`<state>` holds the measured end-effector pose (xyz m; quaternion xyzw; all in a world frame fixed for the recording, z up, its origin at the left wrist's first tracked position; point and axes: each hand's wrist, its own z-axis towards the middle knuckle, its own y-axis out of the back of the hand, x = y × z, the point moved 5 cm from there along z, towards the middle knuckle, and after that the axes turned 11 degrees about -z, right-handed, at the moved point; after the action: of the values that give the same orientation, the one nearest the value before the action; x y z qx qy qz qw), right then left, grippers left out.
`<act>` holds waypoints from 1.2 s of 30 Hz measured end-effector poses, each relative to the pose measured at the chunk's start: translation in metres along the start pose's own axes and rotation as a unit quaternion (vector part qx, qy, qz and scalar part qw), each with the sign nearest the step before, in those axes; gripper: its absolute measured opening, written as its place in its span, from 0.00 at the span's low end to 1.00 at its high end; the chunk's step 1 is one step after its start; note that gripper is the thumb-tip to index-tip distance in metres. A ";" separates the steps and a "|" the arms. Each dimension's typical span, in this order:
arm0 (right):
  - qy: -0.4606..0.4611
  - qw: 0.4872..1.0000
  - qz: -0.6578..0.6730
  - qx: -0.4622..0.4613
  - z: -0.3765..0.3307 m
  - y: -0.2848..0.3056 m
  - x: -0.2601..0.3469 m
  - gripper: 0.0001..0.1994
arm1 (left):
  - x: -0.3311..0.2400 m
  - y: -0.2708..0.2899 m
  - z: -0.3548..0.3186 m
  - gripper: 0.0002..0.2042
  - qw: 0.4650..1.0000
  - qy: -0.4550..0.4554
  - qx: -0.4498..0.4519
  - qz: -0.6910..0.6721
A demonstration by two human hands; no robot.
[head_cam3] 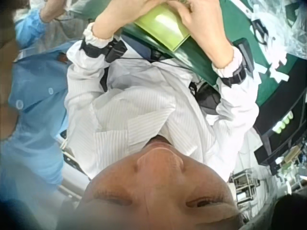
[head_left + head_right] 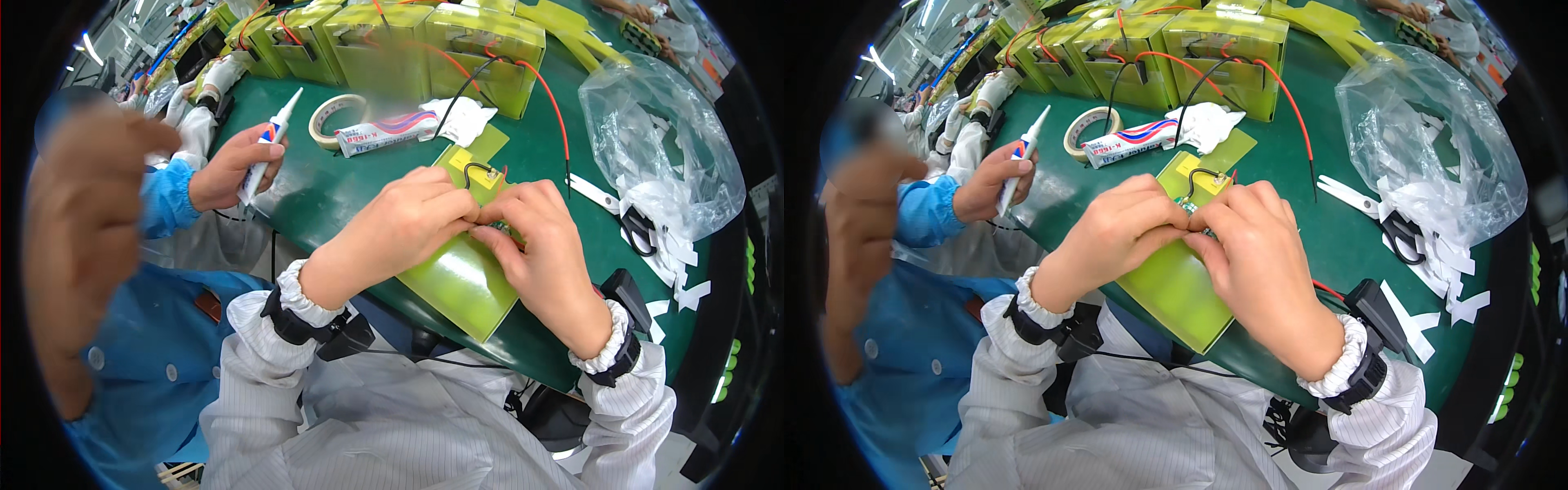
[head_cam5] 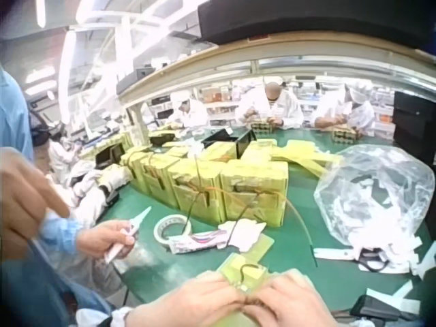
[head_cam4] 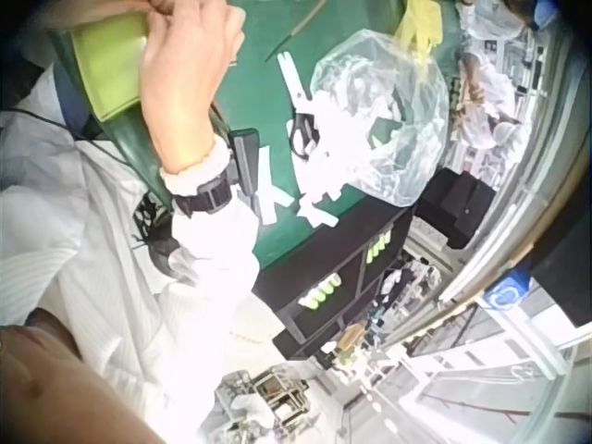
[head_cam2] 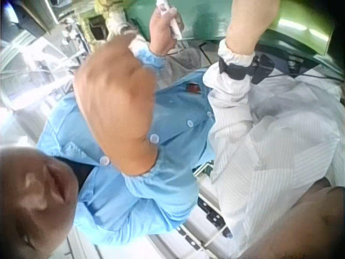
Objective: The person secures a circuit board to a battery pack with tape, peels the backing from adhesive strips, and sticks the strips onto battery packs in a tray.
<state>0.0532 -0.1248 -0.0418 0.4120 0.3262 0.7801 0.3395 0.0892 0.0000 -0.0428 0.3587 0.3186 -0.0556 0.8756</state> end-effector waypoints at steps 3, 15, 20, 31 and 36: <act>-0.009 1.000 0.016 -0.003 0.001 -0.004 -0.003 0.05 | 0.006 0.005 -0.002 0.05 0.999 0.017 0.029 -0.027; -0.065 0.995 -0.057 -0.058 -0.019 0.039 -0.018 0.11 | -0.003 0.004 0.003 0.06 0.994 0.082 0.062 0.033; -0.099 0.990 -0.052 -0.082 -0.033 0.050 -0.028 0.09 | -0.010 -0.004 0.009 0.06 0.988 0.042 0.095 0.113; -0.146 0.984 -0.009 -0.102 -0.052 0.051 -0.045 0.06 | -0.007 -0.008 0.007 0.05 0.982 0.041 0.166 0.080; -0.150 0.983 0.015 -0.108 -0.057 0.048 -0.050 0.04 | 0.000 -0.002 0.004 0.06 0.985 -0.024 0.156 0.065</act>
<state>0.0128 -0.2051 -0.0504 0.4907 0.1792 0.7449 0.4151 0.0904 -0.0046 -0.0417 0.5090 0.2607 -0.0564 0.8184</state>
